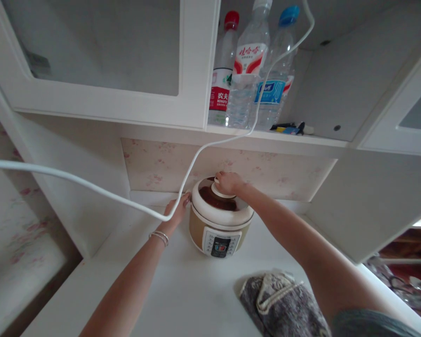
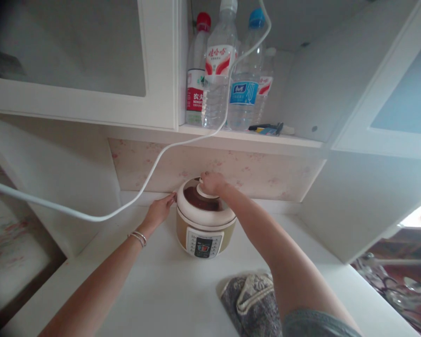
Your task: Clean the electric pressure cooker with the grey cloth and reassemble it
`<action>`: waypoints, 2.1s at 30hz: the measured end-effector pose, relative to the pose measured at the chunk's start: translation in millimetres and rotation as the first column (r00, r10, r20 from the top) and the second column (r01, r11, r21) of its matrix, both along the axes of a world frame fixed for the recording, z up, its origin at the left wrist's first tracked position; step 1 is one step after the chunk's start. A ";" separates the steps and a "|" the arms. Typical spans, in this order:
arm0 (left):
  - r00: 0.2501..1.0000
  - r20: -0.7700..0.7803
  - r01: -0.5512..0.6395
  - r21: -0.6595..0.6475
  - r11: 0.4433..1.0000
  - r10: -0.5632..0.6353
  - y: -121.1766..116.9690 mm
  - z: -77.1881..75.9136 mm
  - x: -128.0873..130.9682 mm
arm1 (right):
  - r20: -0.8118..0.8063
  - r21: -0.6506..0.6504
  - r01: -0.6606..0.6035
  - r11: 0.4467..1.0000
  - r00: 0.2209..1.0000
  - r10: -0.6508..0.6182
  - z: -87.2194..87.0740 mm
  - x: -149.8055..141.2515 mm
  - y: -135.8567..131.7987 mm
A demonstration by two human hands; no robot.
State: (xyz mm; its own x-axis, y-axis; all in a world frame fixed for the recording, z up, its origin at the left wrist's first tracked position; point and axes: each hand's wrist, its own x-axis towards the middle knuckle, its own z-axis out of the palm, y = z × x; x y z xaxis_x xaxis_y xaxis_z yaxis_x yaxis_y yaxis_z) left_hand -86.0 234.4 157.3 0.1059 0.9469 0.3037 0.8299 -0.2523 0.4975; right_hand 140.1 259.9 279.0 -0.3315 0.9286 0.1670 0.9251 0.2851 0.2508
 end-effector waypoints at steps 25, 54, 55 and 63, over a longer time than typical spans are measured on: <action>0.996 0.085 -0.006 -0.038 0.999 0.010 4.9 3.6 1.2 | 0.082 -0.053 -0.208 0.977 0.974 0.211 4.2 8.4 0.6; 0.401 -0.325 0.895 -0.059 0.441 -0.856 -218.7 -95.0 171.8 | -0.539 -0.197 0.316 0.928 0.755 -0.372 -211.3 241.8 -255.4; 0.387 -0.348 0.897 -0.072 0.435 -0.854 -216.3 -100.2 175.8 | -0.552 -0.214 0.330 0.919 0.736 -0.393 -217.9 243.6 -260.7; 0.350 -0.399 0.923 -0.006 0.385 -0.847 -213.7 -105.3 193.9 | -0.676 -0.378 0.164 0.911 0.623 -0.393 -246.5 212.5 -271.9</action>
